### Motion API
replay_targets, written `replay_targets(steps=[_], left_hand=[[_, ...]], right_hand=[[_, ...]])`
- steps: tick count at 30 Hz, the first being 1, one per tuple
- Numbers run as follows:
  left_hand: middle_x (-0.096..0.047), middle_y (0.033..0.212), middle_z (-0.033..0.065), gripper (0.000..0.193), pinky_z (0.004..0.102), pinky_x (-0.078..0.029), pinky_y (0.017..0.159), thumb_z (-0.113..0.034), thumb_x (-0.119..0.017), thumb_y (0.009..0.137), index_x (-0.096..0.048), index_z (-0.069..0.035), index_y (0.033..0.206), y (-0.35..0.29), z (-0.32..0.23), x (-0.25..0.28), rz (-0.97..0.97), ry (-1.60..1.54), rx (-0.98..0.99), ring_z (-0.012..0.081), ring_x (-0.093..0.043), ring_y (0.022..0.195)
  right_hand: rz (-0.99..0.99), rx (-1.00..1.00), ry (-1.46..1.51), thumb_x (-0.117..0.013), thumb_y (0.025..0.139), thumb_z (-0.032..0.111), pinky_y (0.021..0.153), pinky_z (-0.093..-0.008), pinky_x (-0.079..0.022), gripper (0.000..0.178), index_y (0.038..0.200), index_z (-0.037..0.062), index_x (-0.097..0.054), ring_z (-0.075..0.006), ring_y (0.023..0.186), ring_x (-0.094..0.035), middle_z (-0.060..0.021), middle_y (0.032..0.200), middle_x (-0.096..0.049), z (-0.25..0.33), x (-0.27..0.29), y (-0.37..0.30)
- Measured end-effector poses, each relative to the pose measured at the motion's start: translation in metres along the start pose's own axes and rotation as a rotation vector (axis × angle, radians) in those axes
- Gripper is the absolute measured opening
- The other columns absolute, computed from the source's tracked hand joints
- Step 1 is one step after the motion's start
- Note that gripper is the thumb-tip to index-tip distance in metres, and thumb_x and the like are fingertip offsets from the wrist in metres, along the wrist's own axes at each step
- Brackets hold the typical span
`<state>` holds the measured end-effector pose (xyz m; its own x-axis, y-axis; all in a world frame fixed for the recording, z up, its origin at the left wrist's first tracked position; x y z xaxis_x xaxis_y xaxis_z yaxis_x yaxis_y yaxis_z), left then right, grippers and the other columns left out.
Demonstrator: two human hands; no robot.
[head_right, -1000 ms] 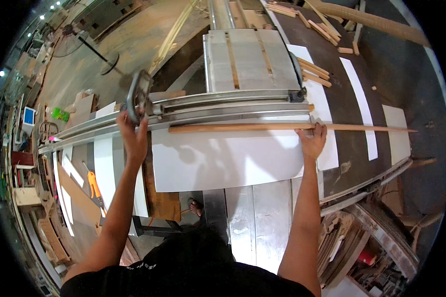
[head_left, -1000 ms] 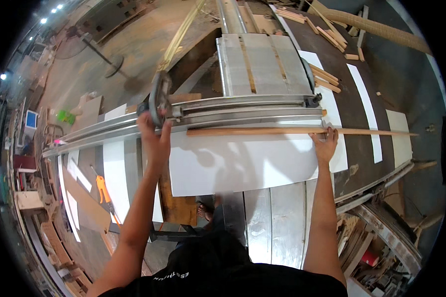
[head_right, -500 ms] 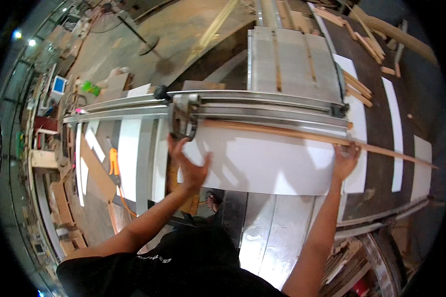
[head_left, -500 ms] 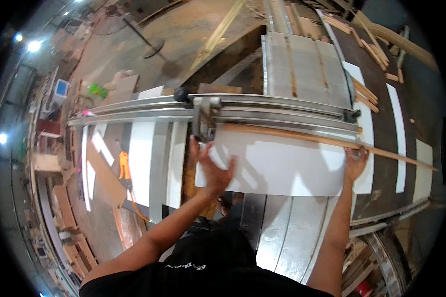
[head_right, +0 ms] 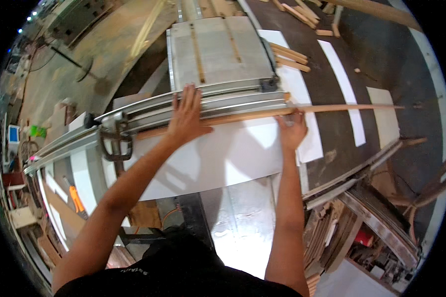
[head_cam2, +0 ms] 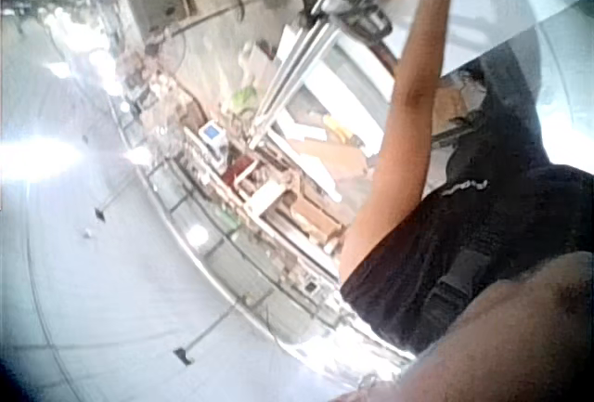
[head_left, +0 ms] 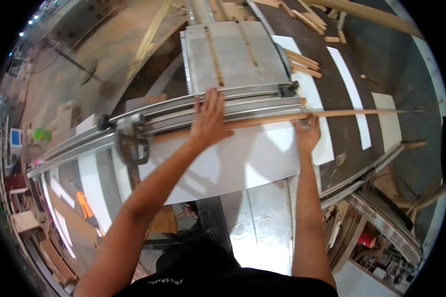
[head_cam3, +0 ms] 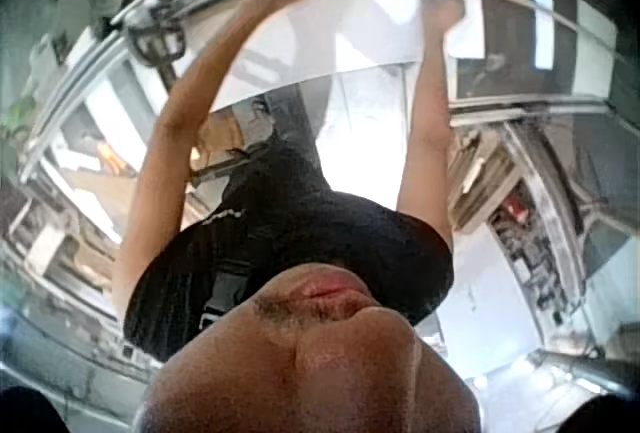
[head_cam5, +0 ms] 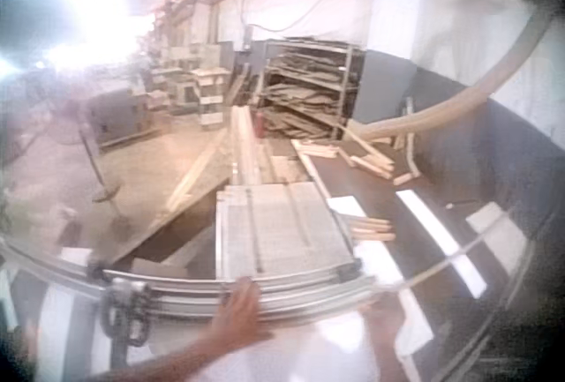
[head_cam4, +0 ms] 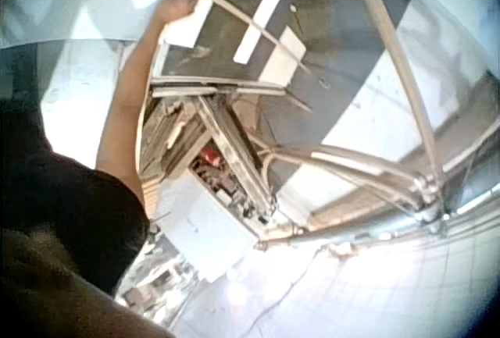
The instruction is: The person uses a table saw to cut long wooden dowels into shorter segments. They feed the dowels through the saw blade one by one, using a push stick for safety, and stack the cut pieces on the table. The person also retrieves a new bundle of dowels from a plastic-wrapped package on the floor to continue the cutting process.
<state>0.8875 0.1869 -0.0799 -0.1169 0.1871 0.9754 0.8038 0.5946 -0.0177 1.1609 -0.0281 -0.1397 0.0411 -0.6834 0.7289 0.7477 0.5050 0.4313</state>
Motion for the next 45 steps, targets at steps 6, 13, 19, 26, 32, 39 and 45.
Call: replay_targets(steps=[6, 13, 19, 26, 32, 39, 45], left_hand=[[-0.029, 0.158, 0.0190, 0.100, 0.0526, -0.026, 0.115, -0.048, -0.088, 0.067, -0.043, -0.006, 0.145, 0.001, -0.005, -0.022, -0.270, -0.037, -0.136, 0.0352, -0.027, 0.147], [-0.042, 0.138, 0.0133, 0.085, 0.0479, -0.031, 0.107, -0.038, -0.087, 0.069, -0.049, -0.006, 0.138, -0.007, -0.007, -0.027, -0.389, -0.054, -0.172, 0.0333, -0.040, 0.132], [-0.048, 0.135, 0.0142, 0.084, 0.0489, -0.030, 0.108, -0.037, -0.085, 0.072, -0.047, -0.006, 0.140, -0.004, -0.010, -0.026, -0.298, -0.088, -0.140, 0.0330, -0.044, 0.128], [-0.050, 0.138, 0.0143, 0.075, 0.0548, -0.029, 0.109, -0.041, -0.075, 0.081, -0.048, -0.004, 0.141, -0.009, 0.004, -0.047, -0.294, 0.033, -0.097, 0.0304, -0.045, 0.130], [-0.051, 0.123, 0.0109, 0.077, 0.0478, -0.034, 0.099, -0.036, -0.081, 0.073, -0.048, -0.003, 0.135, -0.008, 0.004, -0.028, -0.322, -0.050, -0.170, 0.0276, -0.048, 0.118], [-0.051, 0.120, 0.0097, 0.077, 0.0460, -0.033, 0.098, -0.035, -0.083, 0.071, -0.048, -0.004, 0.133, -0.007, -0.003, -0.029, -0.362, -0.096, -0.165, 0.0262, -0.048, 0.115], [-0.051, 0.118, 0.0097, 0.077, 0.0455, -0.033, 0.097, -0.034, -0.083, 0.071, -0.048, -0.003, 0.133, -0.004, -0.005, -0.029, -0.314, -0.054, -0.168, 0.0270, -0.047, 0.116]], right_hand=[[-0.022, -0.092, -0.093, -0.088, 0.070, 0.038, 0.101, -0.0518, -0.041, 0.066, 0.119, 0.0014, -0.061, -0.0370, 0.122, -0.057, -0.0176, 0.129, -0.064, -0.014, 0.004, 0.000], [0.136, 0.221, -0.317, -0.082, 0.077, 0.026, 0.110, -0.0482, -0.041, 0.054, 0.125, 0.0057, -0.066, -0.0383, 0.130, -0.051, -0.0166, 0.143, -0.055, -0.098, 0.042, 0.058], [0.401, 0.165, -0.292, -0.081, 0.080, 0.018, 0.110, -0.0446, -0.042, 0.049, 0.124, 0.0027, -0.067, -0.0361, 0.132, -0.051, -0.0194, 0.137, -0.060, -0.126, 0.048, 0.107], [0.501, 0.121, -0.078, -0.077, 0.082, 0.012, 0.088, -0.0385, -0.052, 0.027, 0.104, -0.0004, -0.068, -0.0264, 0.092, -0.064, -0.0115, 0.097, -0.066, -0.133, 0.021, 0.113], [0.408, 0.217, -0.240, -0.080, 0.081, 0.009, 0.106, -0.0412, -0.046, 0.043, 0.121, -0.0018, -0.067, -0.0334, 0.121, -0.061, -0.0190, 0.129, -0.065, -0.146, 0.023, 0.111], [0.474, 0.136, -0.195, -0.081, 0.081, 0.010, 0.103, -0.0410, -0.047, 0.045, 0.121, -0.0023, -0.066, -0.0346, 0.115, -0.063, -0.0195, 0.125, -0.066, -0.126, 0.034, 0.114], [0.413, 0.183, -0.273, -0.080, 0.081, 0.009, 0.104, -0.0399, -0.047, 0.047, 0.125, -0.0008, -0.066, -0.0320, 0.118, -0.062, -0.0167, 0.126, -0.066, -0.142, 0.028, 0.108]])
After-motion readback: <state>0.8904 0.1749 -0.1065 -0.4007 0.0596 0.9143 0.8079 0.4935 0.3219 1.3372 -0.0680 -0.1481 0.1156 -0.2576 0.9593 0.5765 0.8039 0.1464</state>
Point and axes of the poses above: each hand's wrist, its own y-axis towards the middle knuckle, its own x-axis out of the back of the hand, z = x × y, the point moved 2 cm from there along y, towards the middle knuckle
